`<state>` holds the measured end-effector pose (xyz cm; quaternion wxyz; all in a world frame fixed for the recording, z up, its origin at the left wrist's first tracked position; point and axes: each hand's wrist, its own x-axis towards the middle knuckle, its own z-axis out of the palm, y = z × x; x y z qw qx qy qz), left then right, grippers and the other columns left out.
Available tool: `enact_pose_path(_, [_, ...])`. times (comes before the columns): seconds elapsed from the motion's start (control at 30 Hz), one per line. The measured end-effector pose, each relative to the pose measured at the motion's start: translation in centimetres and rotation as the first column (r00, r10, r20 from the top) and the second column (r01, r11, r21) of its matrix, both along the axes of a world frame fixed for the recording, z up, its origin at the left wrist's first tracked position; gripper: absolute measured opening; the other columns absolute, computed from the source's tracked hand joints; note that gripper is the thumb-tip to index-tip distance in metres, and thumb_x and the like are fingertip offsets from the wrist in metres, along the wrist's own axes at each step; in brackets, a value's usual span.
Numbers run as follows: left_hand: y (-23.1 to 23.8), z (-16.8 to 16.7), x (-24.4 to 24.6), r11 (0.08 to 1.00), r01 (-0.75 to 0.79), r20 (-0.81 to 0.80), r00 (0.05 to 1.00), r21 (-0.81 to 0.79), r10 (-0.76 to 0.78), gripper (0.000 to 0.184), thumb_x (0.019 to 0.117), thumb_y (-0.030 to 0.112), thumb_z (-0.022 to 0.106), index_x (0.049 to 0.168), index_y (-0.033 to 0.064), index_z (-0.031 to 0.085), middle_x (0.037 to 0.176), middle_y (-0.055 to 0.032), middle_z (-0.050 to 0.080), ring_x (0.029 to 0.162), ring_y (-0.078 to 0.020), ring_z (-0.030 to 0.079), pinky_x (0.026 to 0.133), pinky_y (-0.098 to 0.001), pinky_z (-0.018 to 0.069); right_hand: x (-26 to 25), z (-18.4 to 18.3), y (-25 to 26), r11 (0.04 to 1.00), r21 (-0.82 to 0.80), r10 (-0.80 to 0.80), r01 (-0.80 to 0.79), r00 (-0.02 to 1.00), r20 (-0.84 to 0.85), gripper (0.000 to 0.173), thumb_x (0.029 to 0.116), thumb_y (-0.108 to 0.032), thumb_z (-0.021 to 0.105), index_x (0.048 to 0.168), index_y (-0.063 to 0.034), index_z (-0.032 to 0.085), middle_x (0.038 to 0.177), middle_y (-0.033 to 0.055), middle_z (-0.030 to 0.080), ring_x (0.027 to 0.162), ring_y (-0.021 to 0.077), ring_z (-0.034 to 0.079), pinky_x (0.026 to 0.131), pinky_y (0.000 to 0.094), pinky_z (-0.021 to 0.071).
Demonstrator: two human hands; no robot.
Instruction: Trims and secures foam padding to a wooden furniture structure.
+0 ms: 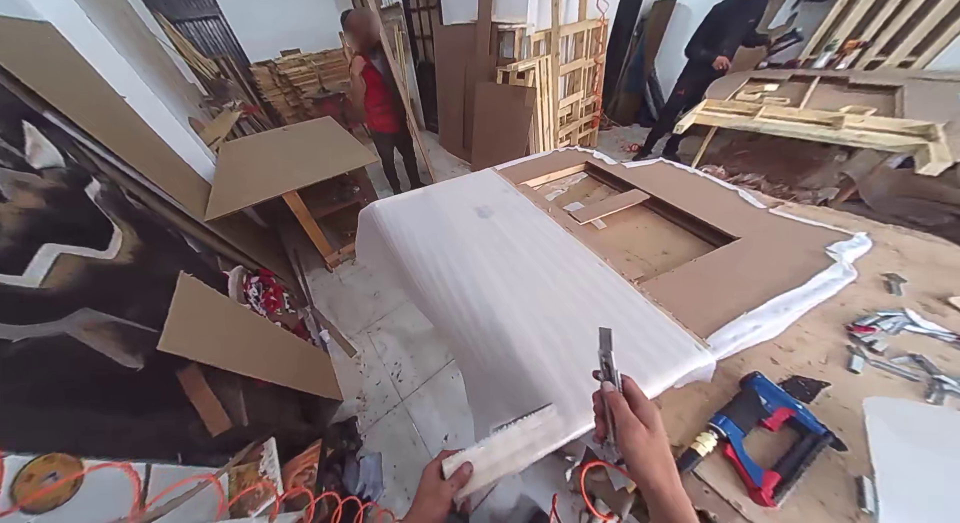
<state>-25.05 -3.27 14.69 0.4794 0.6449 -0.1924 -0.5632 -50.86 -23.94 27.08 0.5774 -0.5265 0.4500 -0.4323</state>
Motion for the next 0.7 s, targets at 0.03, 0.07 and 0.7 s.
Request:
enact_pose_path(0.03, [0.0, -0.1, 0.7, 1.0, 0.012, 0.013, 1.0, -0.003, -0.012, 0.044, 0.0983, 0.022, 0.068, 0.132, -0.0045, 0.056, 0.097, -0.0179, 0.074, 0.08, -0.0243, 0.074, 0.076, -0.0427, 0.0634, 0.5, 1.8, -0.1, 0.996, -0.07, 0.052, -0.052, 0.999, -0.001, 0.036, 0.1061, -0.026, 0.043, 0.127, -0.0038, 0.061, 0.069, 0.0031, 0.062, 0.046, 0.0156, 0.057, 0.041, 0.0335, 0.0543])
enact_pose_path(0.07, [-0.2, -0.1, 1.5, 1.0, 0.031, 0.017, 0.999, -0.002, -0.031, 0.044, 0.0988, 0.022, 0.067, 0.132, -0.0045, 0.056, 0.098, -0.0181, 0.074, 0.081, -0.0247, 0.074, 0.076, -0.043, 0.0635, 1.2, 4.4, -0.4, 0.98, -0.177, 0.096, -0.091, 0.995, 0.016, 0.037, 0.1065, -0.028, 0.043, 0.127, -0.0039, 0.062, 0.07, 0.0023, 0.063, 0.047, 0.0148, 0.058, 0.041, 0.0331, 0.0544])
enact_pose_path(0.7, [0.4, -1.6, 2.1, 0.998, -0.003, -0.005, 1.0, -0.066, 0.003, 0.045, 0.1007, 0.022, 0.064, 0.135, -0.0038, 0.053, 0.1, -0.018, 0.073, 0.08, -0.0243, 0.074, 0.075, -0.043, 0.0633, 14.4, 25.1, -5.1, 0.512, -0.838, 0.037, -0.19, 0.979, -0.199, 0.033, 0.1052, -0.028, 0.052, 0.131, -0.0068, 0.054, 0.068, 0.0009, 0.061, 0.05, 0.0132, 0.059, 0.044, 0.0349, 0.0547])
